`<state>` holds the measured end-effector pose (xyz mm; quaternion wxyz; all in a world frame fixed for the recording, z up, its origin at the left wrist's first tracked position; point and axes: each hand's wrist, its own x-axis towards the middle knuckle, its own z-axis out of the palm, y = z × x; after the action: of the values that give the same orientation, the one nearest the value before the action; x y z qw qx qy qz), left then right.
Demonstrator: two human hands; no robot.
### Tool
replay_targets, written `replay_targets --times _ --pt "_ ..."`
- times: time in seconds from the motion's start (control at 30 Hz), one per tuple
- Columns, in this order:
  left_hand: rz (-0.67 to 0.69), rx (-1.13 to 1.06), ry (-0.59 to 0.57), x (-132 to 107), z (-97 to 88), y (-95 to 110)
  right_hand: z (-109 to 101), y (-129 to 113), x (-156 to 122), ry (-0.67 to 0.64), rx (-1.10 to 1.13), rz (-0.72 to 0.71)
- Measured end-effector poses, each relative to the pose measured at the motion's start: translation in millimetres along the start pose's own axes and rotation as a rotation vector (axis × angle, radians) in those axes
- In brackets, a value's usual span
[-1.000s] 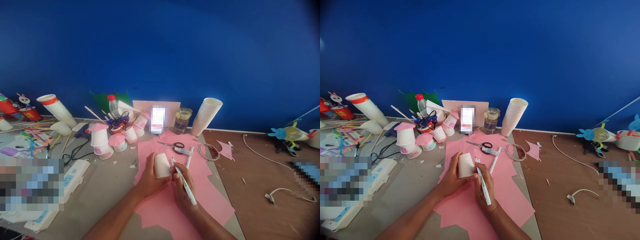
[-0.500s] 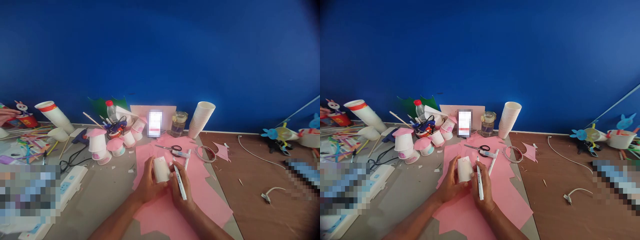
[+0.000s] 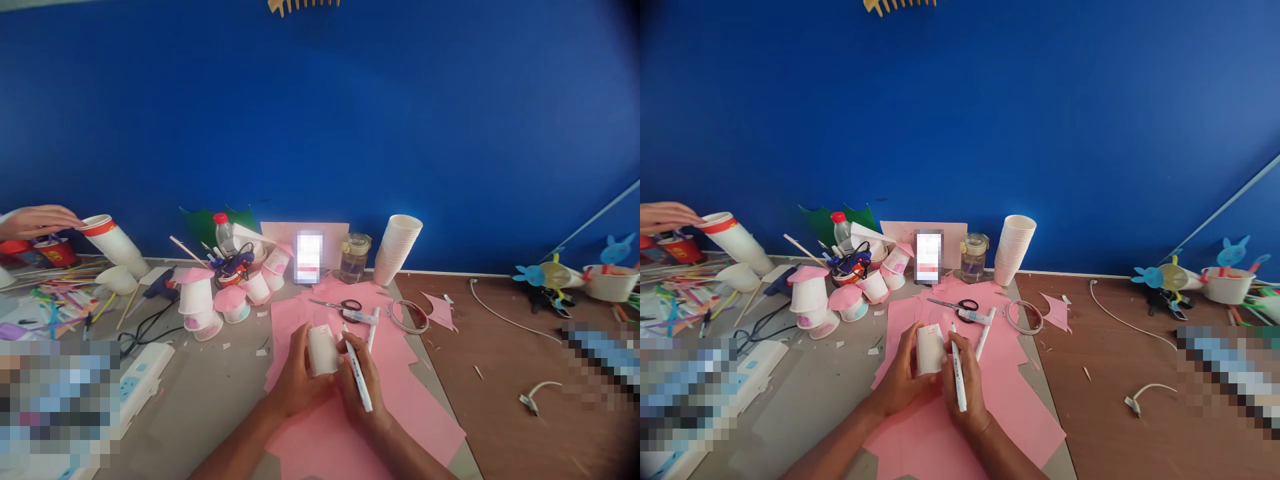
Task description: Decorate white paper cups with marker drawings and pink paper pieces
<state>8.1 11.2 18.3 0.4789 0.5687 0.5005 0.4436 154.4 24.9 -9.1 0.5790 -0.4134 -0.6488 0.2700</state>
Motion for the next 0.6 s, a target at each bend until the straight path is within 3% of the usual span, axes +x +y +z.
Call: replay_targets --times 0.23,0.6 --pt "-0.056 0.007 0.022 1.3 2.5 4.8 -7.8 -6.7 1.1 -0.119 0.060 -0.218" --pt "0.003 0.078 0.016 1.6 1.7 -0.9 -8.9 -16.8 7.1 -0.121 0.078 -0.211"
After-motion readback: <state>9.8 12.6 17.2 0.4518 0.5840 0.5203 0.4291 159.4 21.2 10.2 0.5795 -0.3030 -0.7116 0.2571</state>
